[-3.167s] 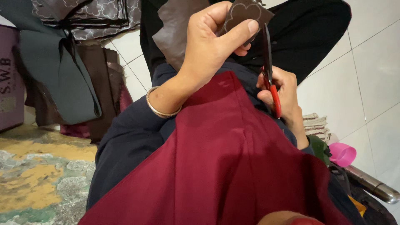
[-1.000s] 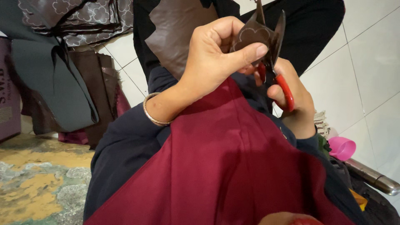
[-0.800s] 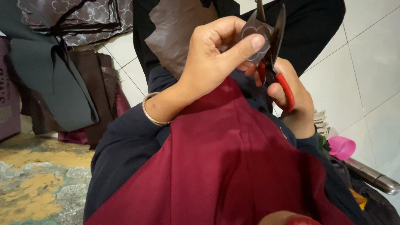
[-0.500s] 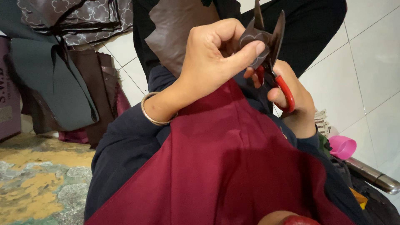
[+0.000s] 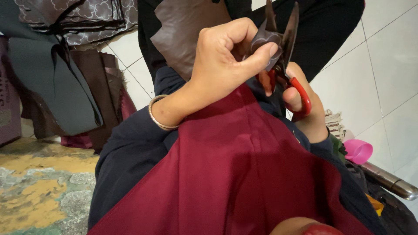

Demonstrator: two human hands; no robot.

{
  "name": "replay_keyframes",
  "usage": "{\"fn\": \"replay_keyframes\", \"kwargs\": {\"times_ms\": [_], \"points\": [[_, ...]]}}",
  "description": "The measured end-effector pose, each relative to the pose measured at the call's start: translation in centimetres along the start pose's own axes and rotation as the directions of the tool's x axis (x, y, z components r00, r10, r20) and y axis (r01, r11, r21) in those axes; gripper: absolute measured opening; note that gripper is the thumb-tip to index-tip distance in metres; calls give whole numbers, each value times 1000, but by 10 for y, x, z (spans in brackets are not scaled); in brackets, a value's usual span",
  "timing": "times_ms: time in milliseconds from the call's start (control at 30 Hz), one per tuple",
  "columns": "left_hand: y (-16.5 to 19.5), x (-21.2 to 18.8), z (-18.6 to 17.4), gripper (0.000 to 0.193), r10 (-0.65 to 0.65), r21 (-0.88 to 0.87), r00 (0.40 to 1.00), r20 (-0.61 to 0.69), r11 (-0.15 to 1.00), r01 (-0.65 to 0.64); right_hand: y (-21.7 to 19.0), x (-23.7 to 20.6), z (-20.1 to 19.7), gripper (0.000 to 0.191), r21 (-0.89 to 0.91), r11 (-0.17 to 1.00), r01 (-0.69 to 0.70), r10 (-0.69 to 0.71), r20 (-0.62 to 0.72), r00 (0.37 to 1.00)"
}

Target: The person sits on the floor and uses red-handled scissors to cut a brown patterned fabric into small shapes. They hold the fabric with the left hand and cut with the right hand, repeatedly trimming the edges to form rounded shapes.

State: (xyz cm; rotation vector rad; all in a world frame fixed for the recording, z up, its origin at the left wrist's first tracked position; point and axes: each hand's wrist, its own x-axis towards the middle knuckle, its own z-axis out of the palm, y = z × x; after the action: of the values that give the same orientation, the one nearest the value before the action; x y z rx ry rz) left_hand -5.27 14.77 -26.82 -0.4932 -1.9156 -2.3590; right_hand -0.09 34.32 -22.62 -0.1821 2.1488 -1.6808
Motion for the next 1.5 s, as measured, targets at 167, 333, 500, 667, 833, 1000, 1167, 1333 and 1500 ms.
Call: {"fn": "replay_keyframes", "kwargs": {"times_ms": [167, 333, 500, 667, 833, 1000, 1167, 1333, 1500], "points": [[2, -2, 0, 20, 10, -152, 998, 56, 988, -2, 4, -12, 5, 89, 63, 997, -52, 56, -69, 996], [4, -3, 0, 17, 17, -250, 994, 105, 968, 10, 15, -2, 0, 89, 57, 998, -15, 17, -25, 1000], [4, -1, -2, 14, 33, -262, 990, 137, 965, 4, 19, 6, -4, 91, 39, 999, 35, -35, 22, 999], [3, -1, -4, 14, 42, -231, 990, 134, 973, -10, 5, -9, 7, 93, 139, 989, -57, 67, -63, 996], [3, 0, -6, 16, 21, -222, 989, 143, 975, 11, 2, 9, 1, 95, 106, 994, 36, -43, 64, 997], [4, 3, -10, 17, 49, -135, 988, 146, 990, -29, 12, 1, -2, 100, 103, 995, 8, -8, -5, 1000], [3, 3, -8, 13, 66, -15, 991, 115, 998, -64, 40, -7, -11, 101, 98, 995, 24, -22, -21, 1000], [0, 3, -5, 11, 10, -165, 985, 173, 986, 19, 65, 13, -25, 92, 137, 989, 45, -46, 8, 999], [-3, 0, -8, 7, -44, -270, 986, 161, 959, 87, 54, 17, -30, 105, 142, 972, 186, -184, -23, 983]]}}
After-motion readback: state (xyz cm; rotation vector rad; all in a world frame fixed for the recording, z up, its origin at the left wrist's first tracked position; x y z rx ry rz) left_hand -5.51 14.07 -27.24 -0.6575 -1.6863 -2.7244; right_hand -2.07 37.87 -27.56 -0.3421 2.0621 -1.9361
